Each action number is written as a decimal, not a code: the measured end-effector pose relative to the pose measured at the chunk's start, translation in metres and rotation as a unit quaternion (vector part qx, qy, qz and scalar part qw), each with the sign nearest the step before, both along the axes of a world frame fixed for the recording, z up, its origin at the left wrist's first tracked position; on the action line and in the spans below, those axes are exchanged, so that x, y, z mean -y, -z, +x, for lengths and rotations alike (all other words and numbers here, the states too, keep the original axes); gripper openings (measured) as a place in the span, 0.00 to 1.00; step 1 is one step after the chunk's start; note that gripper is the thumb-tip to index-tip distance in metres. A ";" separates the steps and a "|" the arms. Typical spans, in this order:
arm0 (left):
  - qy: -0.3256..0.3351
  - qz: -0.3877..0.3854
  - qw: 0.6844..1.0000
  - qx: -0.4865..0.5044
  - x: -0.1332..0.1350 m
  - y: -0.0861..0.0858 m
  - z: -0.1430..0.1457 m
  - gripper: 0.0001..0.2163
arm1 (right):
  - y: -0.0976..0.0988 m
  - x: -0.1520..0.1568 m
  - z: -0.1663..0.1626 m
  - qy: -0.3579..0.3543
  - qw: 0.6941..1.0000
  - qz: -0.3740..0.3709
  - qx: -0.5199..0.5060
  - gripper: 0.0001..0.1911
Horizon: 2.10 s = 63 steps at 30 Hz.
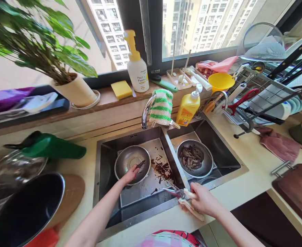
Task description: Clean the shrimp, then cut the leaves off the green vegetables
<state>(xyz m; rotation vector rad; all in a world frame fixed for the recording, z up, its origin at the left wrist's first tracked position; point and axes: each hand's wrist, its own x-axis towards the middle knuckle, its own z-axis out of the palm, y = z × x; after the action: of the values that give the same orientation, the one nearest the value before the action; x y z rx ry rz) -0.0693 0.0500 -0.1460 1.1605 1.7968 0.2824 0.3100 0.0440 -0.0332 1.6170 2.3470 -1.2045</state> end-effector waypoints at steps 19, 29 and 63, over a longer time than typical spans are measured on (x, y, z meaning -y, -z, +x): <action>-0.131 0.168 0.969 0.124 0.044 -0.131 0.099 0.18 | 0.024 0.005 -0.068 0.129 0.567 -0.590 -0.560 0.27; -0.019 0.133 0.988 0.077 0.044 -0.169 0.072 0.16 | -0.003 -0.022 -0.067 -0.037 0.822 -0.390 -0.414 0.23; -0.011 0.164 0.975 0.152 0.035 -0.146 0.098 0.13 | -0.007 0.004 -0.063 -0.102 0.979 -0.031 -0.174 0.30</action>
<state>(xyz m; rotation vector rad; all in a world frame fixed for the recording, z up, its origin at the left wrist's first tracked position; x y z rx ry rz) 0.0288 0.0146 0.0003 1.2470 1.5268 0.7518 0.2469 0.0402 -0.0262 1.1897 2.5624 -1.6027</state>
